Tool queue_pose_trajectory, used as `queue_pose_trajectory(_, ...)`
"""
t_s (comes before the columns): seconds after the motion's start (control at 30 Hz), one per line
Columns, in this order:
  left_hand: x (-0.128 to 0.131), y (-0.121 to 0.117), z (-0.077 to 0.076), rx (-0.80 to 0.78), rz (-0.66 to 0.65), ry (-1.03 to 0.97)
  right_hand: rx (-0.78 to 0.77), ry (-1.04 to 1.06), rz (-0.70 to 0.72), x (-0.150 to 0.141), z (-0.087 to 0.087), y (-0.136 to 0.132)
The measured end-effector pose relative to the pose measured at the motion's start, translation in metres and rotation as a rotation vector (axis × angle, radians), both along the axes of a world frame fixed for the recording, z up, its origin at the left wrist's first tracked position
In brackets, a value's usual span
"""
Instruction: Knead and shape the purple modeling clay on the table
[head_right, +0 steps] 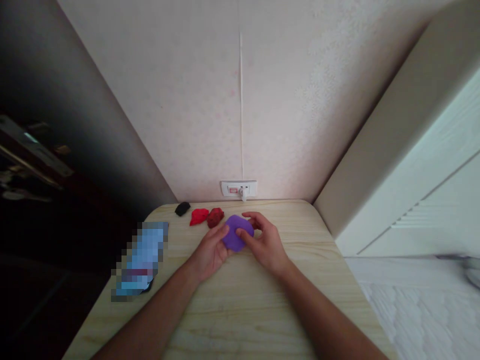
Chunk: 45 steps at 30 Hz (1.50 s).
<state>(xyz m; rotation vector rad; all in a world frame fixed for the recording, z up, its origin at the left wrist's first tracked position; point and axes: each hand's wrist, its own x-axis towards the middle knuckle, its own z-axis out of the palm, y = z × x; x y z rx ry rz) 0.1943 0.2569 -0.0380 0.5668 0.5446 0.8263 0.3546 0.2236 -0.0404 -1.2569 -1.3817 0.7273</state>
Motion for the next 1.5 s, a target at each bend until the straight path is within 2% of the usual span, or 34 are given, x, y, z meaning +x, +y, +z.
queue_pose_trajectory(0.07,0.003,0.0,-0.004,0.061,0.041,0.086,0.02,-0.036,0.016,0.003,-0.004,0.0)
queue_pose_trajectory(0.13,0.005,0.0,-0.008,0.095,0.044,0.088,0.072,-0.087,0.08,0.005,-0.006,-0.001)
queue_pose_trajectory(0.27,0.005,0.0,-0.013,0.112,-0.019,0.101,-0.035,-0.001,0.269,0.007,-0.007,-0.005)
queue_pose_trajectory(0.33,0.004,0.0,-0.013,0.1,-0.028,0.123,-0.081,0.061,0.281,0.005,-0.007,-0.006)
queue_pose_trajectory(0.47,0.004,0.0,-0.012,0.092,0.007,0.125,-0.099,0.145,0.228,0.004,-0.008,-0.004)
queue_pose_trajectory(0.67,0.002,-0.001,-0.01,0.086,-0.022,0.15,-0.029,0.102,0.189,0.005,-0.01,-0.002)
queue_pose_trajectory(0.93,0.006,-0.003,-0.014,0.217,0.082,0.242,-0.064,0.291,0.155,0.003,-0.012,0.001)
queue_pose_trajectory(1.2,0.006,-0.004,-0.018,0.283,0.127,0.358,0.065,0.167,0.103,-0.004,-0.011,-0.004)
queue_pose_trajectory(1.37,0.005,-0.002,-0.019,0.312,0.109,0.366,0.043,0.181,0.133,-0.004,-0.011,-0.004)
queue_pose_trajectory(1.5,0.004,-0.002,-0.019,0.318,0.106,0.316,0.079,0.172,0.058,-0.003,-0.012,-0.003)
